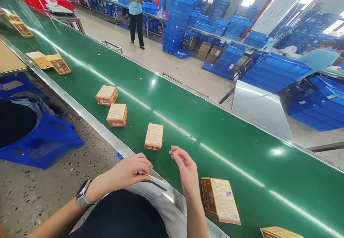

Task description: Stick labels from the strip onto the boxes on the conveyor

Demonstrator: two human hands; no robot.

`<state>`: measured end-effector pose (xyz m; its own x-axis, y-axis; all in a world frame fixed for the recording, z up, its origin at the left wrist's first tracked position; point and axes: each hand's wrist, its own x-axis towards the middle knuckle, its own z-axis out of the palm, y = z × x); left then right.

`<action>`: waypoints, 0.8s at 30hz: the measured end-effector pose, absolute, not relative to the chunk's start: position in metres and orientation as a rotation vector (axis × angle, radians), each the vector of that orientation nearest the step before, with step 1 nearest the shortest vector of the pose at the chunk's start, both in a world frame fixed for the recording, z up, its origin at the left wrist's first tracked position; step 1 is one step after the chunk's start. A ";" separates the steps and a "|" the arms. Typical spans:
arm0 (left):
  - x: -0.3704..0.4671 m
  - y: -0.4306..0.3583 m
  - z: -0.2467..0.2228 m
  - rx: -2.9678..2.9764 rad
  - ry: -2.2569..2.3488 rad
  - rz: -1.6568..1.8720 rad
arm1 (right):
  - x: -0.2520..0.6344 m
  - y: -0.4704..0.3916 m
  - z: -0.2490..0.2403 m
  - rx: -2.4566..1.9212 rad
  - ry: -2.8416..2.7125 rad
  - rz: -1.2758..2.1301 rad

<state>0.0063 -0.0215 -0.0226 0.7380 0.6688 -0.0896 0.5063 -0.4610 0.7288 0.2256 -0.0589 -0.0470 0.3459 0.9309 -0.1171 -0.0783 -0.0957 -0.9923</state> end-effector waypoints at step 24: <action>0.028 -0.021 -0.050 2.388 0.646 0.316 | 0.205 -0.018 -0.076 -1.509 -0.518 0.841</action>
